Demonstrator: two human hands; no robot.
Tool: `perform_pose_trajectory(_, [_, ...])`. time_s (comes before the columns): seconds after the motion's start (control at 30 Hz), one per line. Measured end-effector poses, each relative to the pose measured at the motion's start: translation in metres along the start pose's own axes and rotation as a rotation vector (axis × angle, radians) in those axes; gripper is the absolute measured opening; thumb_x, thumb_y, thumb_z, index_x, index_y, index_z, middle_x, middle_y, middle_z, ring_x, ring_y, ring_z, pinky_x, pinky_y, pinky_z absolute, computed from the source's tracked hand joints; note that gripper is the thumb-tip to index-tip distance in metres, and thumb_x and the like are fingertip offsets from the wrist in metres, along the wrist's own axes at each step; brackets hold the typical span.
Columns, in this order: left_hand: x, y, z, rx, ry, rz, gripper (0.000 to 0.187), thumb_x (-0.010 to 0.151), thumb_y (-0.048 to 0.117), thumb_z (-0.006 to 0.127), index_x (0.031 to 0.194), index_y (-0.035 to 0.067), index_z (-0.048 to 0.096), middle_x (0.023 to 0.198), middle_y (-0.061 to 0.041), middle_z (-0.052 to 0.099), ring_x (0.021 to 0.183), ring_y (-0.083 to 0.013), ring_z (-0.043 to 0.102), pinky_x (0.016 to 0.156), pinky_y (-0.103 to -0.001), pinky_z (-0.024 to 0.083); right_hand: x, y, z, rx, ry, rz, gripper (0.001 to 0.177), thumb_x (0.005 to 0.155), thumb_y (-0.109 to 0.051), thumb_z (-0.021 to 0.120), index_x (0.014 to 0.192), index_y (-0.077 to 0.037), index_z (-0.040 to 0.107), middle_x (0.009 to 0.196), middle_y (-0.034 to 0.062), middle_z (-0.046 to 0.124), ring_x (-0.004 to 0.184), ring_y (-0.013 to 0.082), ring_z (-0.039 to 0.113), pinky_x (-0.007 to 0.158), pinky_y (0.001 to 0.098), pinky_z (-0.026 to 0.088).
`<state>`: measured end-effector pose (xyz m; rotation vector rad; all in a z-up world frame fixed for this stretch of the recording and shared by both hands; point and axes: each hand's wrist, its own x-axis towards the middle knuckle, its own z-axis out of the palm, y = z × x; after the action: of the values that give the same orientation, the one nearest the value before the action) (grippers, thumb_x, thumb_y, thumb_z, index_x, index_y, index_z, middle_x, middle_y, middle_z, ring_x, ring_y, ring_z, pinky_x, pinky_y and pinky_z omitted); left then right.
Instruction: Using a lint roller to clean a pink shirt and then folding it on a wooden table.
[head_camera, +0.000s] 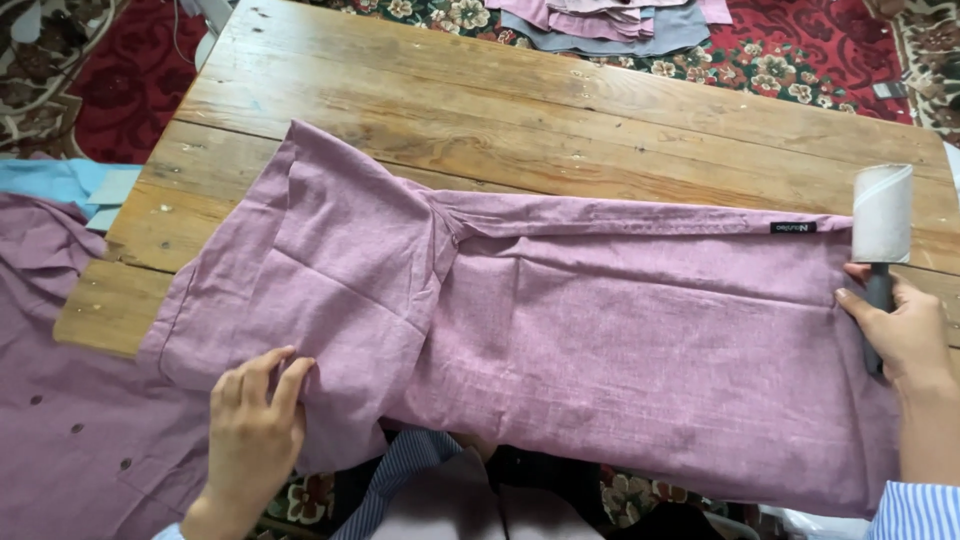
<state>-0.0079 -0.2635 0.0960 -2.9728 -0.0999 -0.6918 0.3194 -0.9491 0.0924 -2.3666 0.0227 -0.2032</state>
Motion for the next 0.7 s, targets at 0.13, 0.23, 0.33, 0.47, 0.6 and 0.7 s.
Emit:
perform_pose_trajectory(0.13, [-0.002,-0.025,-0.009,-0.2,-0.015,0.028,0.036,0.087,-0.009,0.065,0.116,0.012,0.071,0.1,-0.001,0.066,0.091,-0.0238,0.061,0.094,-0.036,0.053,-0.002,-0.005,0.0,-0.011,0.003,0.032,0.04,0.094,-0.003,0.074,0.133,-0.008,0.069,0.129,0.007,0.067,0.117,0.0123,0.058,0.102,0.0261,0.041])
perform_pose_trajectory(0.23, [-0.006,-0.038,-0.014,-0.302,0.017,0.133,0.031,0.09,-0.014,0.061,0.111,0.007,0.072,0.089,-0.002,0.064,0.081,-0.0228,0.06,0.084,-0.036,0.053,0.001,0.006,0.004,0.007,-0.003,0.005,0.04,0.096,-0.003,0.073,0.135,-0.009,0.068,0.13,0.0074,0.067,0.119,0.0126,0.058,0.104,0.0265,0.042])
perform_pose_trajectory(0.33, [0.004,-0.043,-0.024,-0.355,-0.006,0.141,0.032,0.085,-0.013,0.064,0.108,0.007,0.074,0.091,-0.003,0.068,0.081,-0.0235,0.06,0.08,-0.037,0.055,0.003,0.014,0.005,0.061,0.012,0.036,0.038,0.097,-0.003,0.071,0.134,-0.012,0.068,0.129,0.0008,0.066,0.112,0.0091,0.057,0.097,0.0251,0.046])
perform_pose_trajectory(0.47, [0.021,-0.066,-0.034,-0.521,-0.095,0.09,0.024,0.083,-0.007,0.072,0.097,0.012,0.078,0.085,-0.001,0.073,0.074,-0.0146,0.067,0.072,-0.026,0.06,-0.002,-0.003,0.001,-0.037,0.027,0.042,0.039,0.096,-0.008,0.074,0.134,-0.014,0.07,0.126,0.0021,0.068,0.113,0.0096,0.057,0.095,0.0259,0.043])
perform_pose_trajectory(0.6, [0.057,-0.097,-0.057,-0.509,-0.134,0.134,0.029,0.082,-0.006,0.074,0.101,0.015,0.078,0.091,0.0,0.077,0.07,-0.0095,0.068,0.067,-0.019,0.065,0.001,0.007,0.003,0.05,-0.001,0.042,0.04,0.096,-0.004,0.072,0.135,-0.01,0.067,0.131,0.0061,0.066,0.119,0.011,0.057,0.101,0.025,0.042])
perform_pose_trajectory(0.7, [0.134,-0.105,-0.095,-0.125,-0.194,0.107,0.016,0.102,0.012,0.074,0.099,0.027,0.077,0.062,0.009,0.067,0.048,-0.0041,0.053,0.064,-0.025,0.048,-0.002,-0.003,0.001,-0.066,0.03,0.106,0.04,0.097,-0.011,0.076,0.136,-0.019,0.071,0.122,0.0016,0.069,0.104,0.0083,0.055,0.084,0.0282,0.043])
